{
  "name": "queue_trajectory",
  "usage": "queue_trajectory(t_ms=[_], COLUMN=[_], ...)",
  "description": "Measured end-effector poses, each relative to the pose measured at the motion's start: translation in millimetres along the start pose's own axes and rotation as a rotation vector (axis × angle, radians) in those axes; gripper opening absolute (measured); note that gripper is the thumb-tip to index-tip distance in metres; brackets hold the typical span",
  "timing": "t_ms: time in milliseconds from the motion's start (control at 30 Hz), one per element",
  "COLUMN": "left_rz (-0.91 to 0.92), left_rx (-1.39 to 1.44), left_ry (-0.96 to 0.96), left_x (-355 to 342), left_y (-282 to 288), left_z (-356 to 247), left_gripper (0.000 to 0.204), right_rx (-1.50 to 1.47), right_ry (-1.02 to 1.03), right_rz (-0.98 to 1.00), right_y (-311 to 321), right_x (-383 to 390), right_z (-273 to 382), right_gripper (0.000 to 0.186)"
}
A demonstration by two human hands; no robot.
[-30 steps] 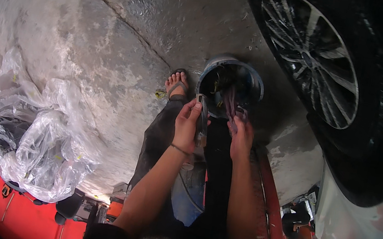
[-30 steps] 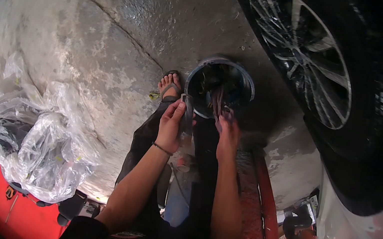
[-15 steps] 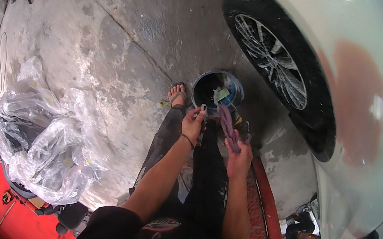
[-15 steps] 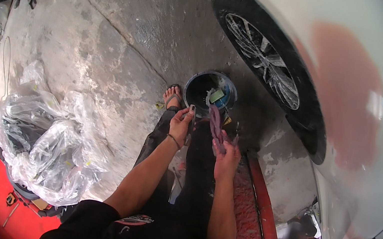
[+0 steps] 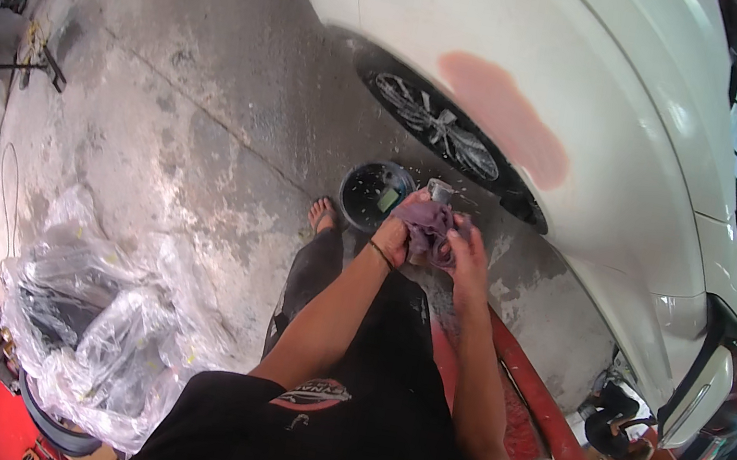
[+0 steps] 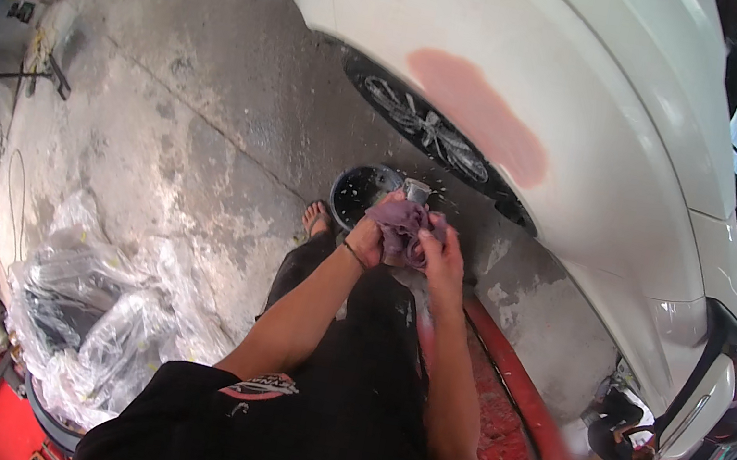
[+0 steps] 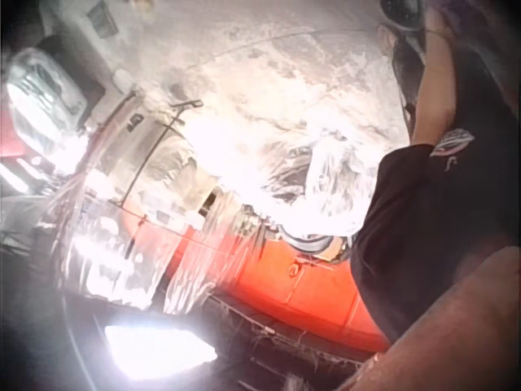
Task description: The person sands a pinkish spot on the front fender of a white car using a sanding block. They repeatedly dip the block into a bucket of water and continue sanding the area above the wheel arch.
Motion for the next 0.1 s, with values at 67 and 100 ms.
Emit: queue_trajectory(t_ms=[67,100], left_rz=[-0.051,-0.069], left_rx=[-0.134,-0.192], left_ry=[-0.104,-0.150], left_x=[10,8], left_y=[-18,-11], left_z=[-13,-18], left_gripper=[0.047,0.053], right_rx=[-0.001,0.005], right_ry=[-0.009,-0.022], right_rz=[0.010,0.017], right_y=[-12,-16], right_x=[-12,-15], right_z=[0,-3], right_gripper=[0.056,0.064])
Point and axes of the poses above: each hand's wrist, its own x-axis away from the middle knuckle, its own y-axis out of the back of the hand, z = x × y, the point moved 2 cm from there along -x, towards the middle knuckle, and after that the axes turned 11 degrees about -y, right-handed, at the moved point
